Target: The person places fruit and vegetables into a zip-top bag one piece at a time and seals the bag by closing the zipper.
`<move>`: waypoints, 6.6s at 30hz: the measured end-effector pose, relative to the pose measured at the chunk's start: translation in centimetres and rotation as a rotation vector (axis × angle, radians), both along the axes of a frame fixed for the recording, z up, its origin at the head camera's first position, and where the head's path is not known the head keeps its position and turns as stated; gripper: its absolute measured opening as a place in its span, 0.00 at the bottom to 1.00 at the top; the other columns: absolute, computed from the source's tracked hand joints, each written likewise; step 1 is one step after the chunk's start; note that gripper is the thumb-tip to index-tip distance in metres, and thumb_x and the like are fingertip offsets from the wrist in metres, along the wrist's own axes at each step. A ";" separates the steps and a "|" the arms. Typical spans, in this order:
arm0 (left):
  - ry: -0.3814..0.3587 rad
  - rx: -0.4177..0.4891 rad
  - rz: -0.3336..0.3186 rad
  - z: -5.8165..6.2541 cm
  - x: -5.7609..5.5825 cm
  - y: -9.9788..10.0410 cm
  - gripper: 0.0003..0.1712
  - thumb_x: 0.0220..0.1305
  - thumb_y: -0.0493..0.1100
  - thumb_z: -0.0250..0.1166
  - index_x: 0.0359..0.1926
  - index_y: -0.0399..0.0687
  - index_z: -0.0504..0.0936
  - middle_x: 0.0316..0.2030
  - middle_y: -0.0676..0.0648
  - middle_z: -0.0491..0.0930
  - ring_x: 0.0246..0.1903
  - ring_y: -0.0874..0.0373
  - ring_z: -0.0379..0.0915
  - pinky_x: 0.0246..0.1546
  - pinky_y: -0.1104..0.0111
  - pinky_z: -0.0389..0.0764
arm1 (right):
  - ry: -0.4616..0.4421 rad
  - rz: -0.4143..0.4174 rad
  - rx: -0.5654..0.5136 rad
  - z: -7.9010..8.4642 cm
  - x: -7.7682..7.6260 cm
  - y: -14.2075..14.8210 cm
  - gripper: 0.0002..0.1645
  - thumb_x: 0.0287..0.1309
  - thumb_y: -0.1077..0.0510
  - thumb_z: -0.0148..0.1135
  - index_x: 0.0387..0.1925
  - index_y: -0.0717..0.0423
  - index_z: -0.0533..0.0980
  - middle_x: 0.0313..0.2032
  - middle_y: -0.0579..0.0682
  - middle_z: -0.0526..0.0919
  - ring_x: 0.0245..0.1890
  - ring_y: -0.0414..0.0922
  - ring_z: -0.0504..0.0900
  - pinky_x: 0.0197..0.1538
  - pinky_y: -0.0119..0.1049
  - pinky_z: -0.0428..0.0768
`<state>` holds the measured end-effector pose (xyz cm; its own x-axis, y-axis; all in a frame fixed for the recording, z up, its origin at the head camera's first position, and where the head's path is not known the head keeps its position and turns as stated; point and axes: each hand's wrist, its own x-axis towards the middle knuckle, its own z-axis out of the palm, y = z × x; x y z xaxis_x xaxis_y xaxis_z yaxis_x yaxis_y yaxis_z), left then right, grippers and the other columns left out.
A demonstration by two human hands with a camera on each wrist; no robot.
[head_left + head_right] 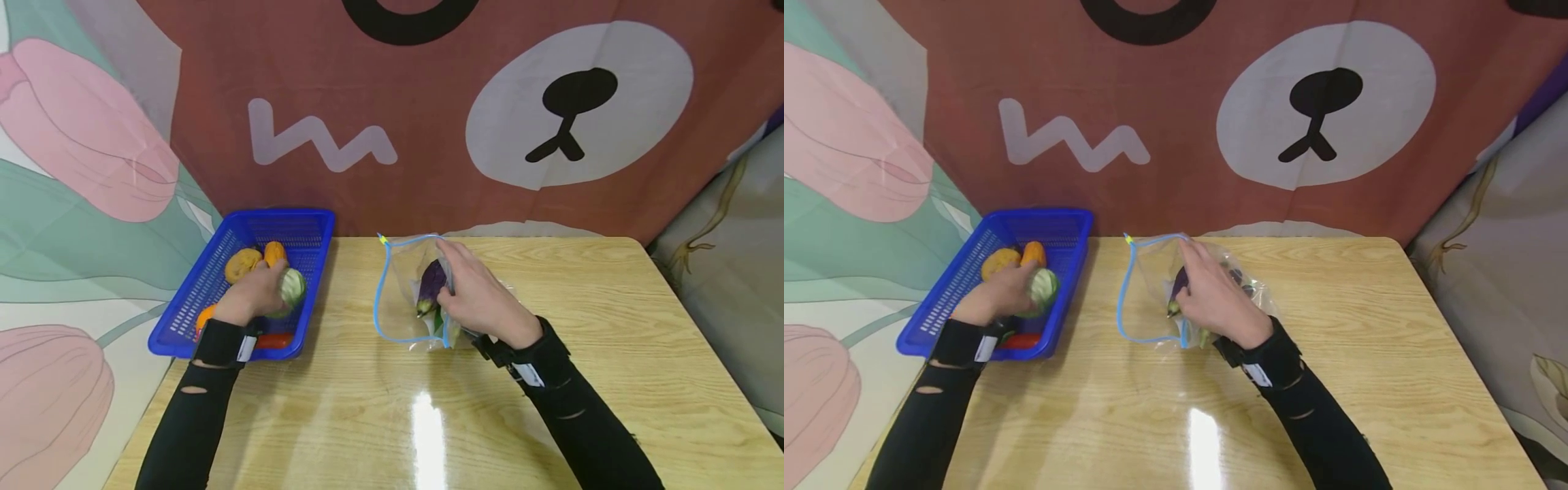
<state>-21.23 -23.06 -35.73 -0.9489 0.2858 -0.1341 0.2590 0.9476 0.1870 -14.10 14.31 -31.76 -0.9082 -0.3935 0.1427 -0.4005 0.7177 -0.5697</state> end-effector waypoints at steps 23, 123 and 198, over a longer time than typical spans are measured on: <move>0.314 0.381 -0.098 5.5 3.6 4.3 0.47 0.47 0.44 0.72 0.66 0.41 0.60 0.57 0.33 0.64 0.51 0.41 0.66 0.41 0.49 0.74 | -0.005 -0.010 -0.004 0.1 0.4 -0.2 0.43 0.59 0.64 0.52 0.72 0.60 0.46 0.70 0.59 0.51 0.64 0.53 0.60 0.46 0.45 0.66; 0.196 0.238 0.048 5.5 -2.8 4.6 0.21 0.59 0.48 0.65 0.51 0.43 0.78 0.50 0.37 0.74 0.49 0.40 0.71 0.45 0.46 0.72 | -0.059 0.023 -0.247 1.0 0.3 0.5 0.48 0.52 0.71 0.52 0.73 0.57 0.46 0.69 0.55 0.51 0.18 0.42 0.70 0.22 0.33 0.69; -0.133 0.057 0.329 -3.4 -7.8 0.4 0.30 0.60 0.48 0.50 0.58 0.40 0.51 0.41 0.26 0.72 0.38 0.34 0.73 0.36 0.49 0.74 | -0.028 0.032 -0.205 0.4 0.1 0.3 0.46 0.51 0.70 0.51 0.72 0.57 0.49 0.68 0.56 0.55 0.15 0.40 0.66 0.23 0.32 0.69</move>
